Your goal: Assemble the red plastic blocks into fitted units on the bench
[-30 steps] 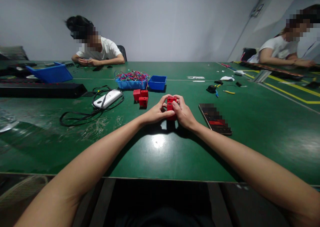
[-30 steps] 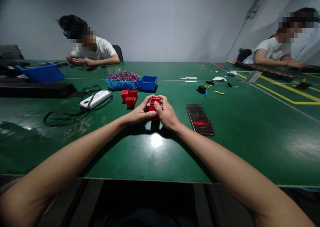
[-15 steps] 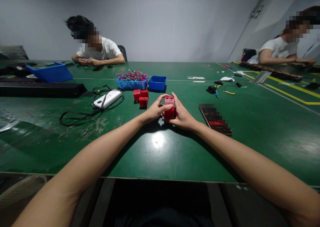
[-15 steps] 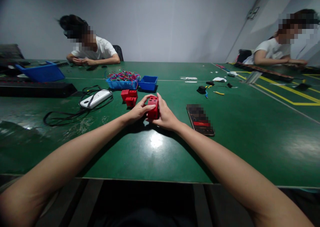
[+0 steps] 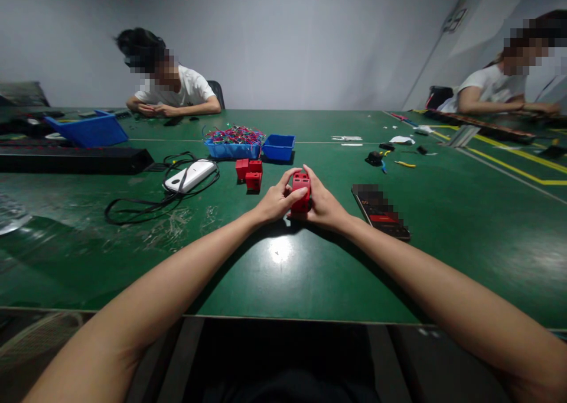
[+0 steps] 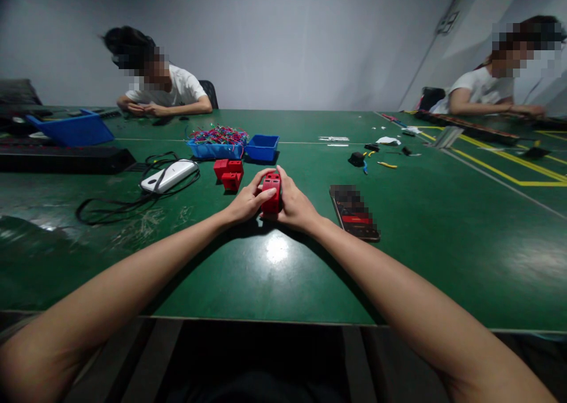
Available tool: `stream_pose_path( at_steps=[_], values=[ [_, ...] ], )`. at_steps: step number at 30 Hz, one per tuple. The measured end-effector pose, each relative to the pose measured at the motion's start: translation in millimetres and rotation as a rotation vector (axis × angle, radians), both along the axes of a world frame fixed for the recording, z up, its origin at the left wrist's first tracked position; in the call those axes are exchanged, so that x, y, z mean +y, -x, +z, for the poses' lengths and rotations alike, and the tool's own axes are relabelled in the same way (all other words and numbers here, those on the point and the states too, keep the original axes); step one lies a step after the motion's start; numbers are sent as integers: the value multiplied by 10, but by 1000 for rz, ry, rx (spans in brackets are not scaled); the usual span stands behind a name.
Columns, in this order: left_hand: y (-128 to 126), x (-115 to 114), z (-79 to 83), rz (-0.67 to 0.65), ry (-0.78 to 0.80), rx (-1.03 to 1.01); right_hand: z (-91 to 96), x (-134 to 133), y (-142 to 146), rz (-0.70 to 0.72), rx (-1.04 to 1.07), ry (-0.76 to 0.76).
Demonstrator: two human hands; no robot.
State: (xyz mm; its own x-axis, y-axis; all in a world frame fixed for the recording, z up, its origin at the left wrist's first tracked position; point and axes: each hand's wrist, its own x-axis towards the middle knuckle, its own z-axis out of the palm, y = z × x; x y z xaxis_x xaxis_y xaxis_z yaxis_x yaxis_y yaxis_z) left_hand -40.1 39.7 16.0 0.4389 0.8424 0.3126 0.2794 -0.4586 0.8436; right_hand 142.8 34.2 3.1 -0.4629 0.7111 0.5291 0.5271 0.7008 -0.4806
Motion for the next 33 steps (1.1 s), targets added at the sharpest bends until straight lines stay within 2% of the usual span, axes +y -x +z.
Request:
stream_pose_path(
  at_steps=[6, 8, 10, 12, 15, 18, 21, 28, 33],
  values=[
    [39, 23, 13, 180, -255, 389, -18, 69, -7, -222, -43, -9],
    [36, 12, 5, 156, -374, 576, -19, 102, -42, -327, -102, 41],
    [35, -2, 3, 79, -468, 735, -18, 121, -79, -439, -180, 103],
    [41, -12, 6, 33, -513, 810, -8, 122, -103, -530, -236, 120],
    [60, -11, 11, 25, -528, 829, 48, 92, -105, -608, -247, 40],
    [76, -4, 13, 24, -532, 828, 163, 45, -91, -605, -225, -112],
    [79, -8, 14, 24, -528, 828, 282, 13, -95, -535, -277, -221],
    [73, -20, 18, 24, -523, 835, 326, 47, -182, -331, -491, -248],
    [75, -18, 19, 22, -528, 829, 309, 57, -177, -352, -569, -220]
  ],
)
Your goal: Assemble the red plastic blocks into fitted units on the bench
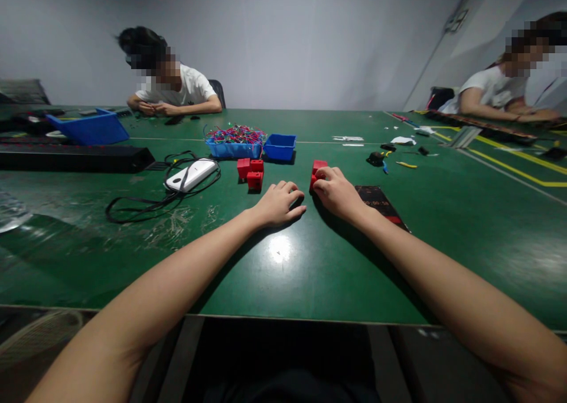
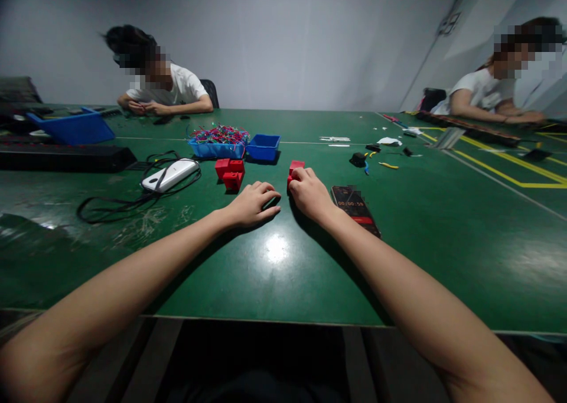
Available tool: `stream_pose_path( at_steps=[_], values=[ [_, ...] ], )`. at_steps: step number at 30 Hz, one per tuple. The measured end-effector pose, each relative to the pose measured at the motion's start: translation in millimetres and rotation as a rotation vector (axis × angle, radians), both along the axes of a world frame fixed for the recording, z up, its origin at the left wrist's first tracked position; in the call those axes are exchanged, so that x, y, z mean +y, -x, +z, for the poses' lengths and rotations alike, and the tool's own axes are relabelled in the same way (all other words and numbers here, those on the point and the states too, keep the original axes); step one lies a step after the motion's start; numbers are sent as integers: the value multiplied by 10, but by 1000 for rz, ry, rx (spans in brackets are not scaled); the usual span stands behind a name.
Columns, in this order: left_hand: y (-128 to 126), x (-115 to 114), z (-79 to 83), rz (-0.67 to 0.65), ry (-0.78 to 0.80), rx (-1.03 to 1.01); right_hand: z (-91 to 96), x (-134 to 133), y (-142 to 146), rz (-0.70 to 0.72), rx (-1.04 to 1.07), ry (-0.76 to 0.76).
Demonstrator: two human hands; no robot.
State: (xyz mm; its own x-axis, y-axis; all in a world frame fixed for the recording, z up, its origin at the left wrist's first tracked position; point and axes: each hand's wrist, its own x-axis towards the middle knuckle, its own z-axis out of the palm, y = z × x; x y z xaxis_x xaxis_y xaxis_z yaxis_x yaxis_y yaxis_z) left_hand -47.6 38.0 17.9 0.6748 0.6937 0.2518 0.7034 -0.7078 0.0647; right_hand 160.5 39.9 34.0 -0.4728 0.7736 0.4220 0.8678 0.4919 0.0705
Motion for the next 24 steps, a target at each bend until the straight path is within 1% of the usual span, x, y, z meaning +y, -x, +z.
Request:
stream_pose_path(
  at_steps=[4, 8, 11, 12, 14, 17, 18, 21, 24],
  values=[
    [-3, -6, 12, 4, 10, 1, -5, 6, 19, -72, -55, 44],
    [-4, 0, 9, 2, 14, -8, -44, 23, -8, -175, -116, 99],
    [-1, 6, 6, -1, 12, -13, -96, 53, -52, -253, -126, 88],
    [0, 6, 7, -3, 13, -12, -111, 65, -64, -256, -115, 75],
    [-1, -1, 14, -5, 11, -11, -127, 83, -74, -179, -108, 93],
    [-16, -24, 23, 8, 4, -8, -117, 71, -41, 3, -129, 219],
    [-24, -33, 23, 24, -1, -11, -108, 56, -21, 41, -131, 252],
    [-46, -52, 24, 104, -53, -34, -86, -1, 39, 90, -129, 260],
    [-38, -54, 54, 206, -184, -60, -84, -40, 63, 90, -132, 249]
  ],
)
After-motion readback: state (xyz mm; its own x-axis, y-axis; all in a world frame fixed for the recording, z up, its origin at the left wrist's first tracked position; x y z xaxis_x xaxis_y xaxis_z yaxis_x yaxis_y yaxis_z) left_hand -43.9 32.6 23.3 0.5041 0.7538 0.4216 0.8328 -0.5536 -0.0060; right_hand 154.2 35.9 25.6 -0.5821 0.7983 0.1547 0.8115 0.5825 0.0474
